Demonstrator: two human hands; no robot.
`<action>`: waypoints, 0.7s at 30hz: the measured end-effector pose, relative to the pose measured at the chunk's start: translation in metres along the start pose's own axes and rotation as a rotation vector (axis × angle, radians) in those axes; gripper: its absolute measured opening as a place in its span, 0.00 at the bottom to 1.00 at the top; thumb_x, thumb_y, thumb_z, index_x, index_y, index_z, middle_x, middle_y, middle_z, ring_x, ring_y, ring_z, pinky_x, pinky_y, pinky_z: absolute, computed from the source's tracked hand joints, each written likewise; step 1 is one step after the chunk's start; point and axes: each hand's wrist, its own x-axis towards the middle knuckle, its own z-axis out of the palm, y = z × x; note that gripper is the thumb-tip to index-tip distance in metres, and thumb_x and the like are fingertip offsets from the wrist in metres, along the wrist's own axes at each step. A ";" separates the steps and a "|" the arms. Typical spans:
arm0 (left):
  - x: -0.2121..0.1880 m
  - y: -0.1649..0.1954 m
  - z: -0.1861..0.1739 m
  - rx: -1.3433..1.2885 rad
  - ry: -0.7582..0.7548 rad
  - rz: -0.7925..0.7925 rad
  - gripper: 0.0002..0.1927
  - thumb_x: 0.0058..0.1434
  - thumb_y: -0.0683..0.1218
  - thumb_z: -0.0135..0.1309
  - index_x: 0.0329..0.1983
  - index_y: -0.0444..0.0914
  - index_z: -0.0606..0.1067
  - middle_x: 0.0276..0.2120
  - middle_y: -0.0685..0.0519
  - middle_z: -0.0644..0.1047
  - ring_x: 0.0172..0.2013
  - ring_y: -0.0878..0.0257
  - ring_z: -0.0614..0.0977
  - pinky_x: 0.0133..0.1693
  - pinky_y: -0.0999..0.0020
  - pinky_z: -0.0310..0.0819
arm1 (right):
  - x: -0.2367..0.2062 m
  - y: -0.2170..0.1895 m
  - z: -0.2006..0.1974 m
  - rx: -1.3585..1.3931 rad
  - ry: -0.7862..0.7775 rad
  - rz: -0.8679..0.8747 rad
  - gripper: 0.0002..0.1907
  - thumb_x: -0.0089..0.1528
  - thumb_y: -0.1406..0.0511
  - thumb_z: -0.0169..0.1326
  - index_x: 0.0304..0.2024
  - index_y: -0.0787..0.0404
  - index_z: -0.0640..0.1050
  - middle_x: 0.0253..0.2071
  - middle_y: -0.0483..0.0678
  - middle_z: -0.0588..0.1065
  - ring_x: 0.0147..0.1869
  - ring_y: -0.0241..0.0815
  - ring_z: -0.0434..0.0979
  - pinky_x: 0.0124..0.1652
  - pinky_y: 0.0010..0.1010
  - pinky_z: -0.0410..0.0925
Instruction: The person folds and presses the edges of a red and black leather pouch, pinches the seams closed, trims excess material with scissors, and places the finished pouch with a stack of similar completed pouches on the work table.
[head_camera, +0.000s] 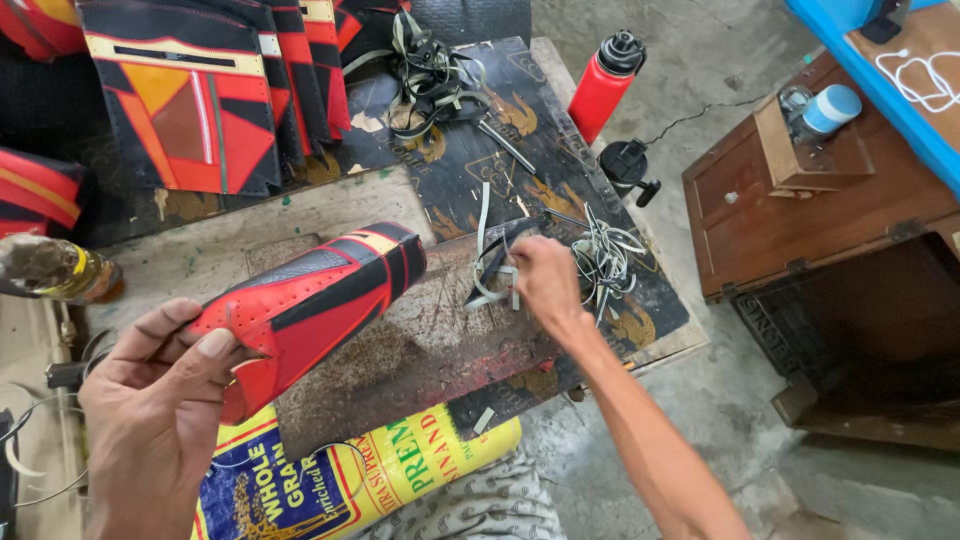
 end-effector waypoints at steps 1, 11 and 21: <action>0.000 0.000 0.001 0.004 -0.001 -0.004 0.15 0.68 0.29 0.55 0.57 0.26 0.72 0.43 0.44 0.78 0.45 0.60 0.82 0.54 0.60 0.80 | -0.003 -0.002 0.005 -0.102 0.025 -0.085 0.13 0.54 0.77 0.54 0.39 0.63 0.82 0.33 0.52 0.79 0.38 0.48 0.80 0.39 0.38 0.72; -0.006 -0.001 -0.019 0.013 -0.011 0.003 0.14 0.69 0.29 0.55 0.56 0.25 0.72 0.42 0.43 0.77 0.46 0.58 0.82 0.54 0.61 0.79 | -0.018 0.017 -0.070 -0.103 0.212 0.091 0.13 0.60 0.67 0.63 0.48 0.59 0.81 0.42 0.53 0.78 0.48 0.54 0.76 0.48 0.41 0.68; -0.004 -0.002 -0.007 -0.023 0.031 -0.026 0.17 0.63 0.30 0.57 0.56 0.27 0.73 0.40 0.44 0.77 0.39 0.57 0.81 0.47 0.60 0.80 | -0.038 0.064 -0.087 -0.119 -0.049 0.275 0.38 0.46 0.62 0.70 0.58 0.62 0.73 0.52 0.61 0.72 0.55 0.58 0.74 0.52 0.44 0.67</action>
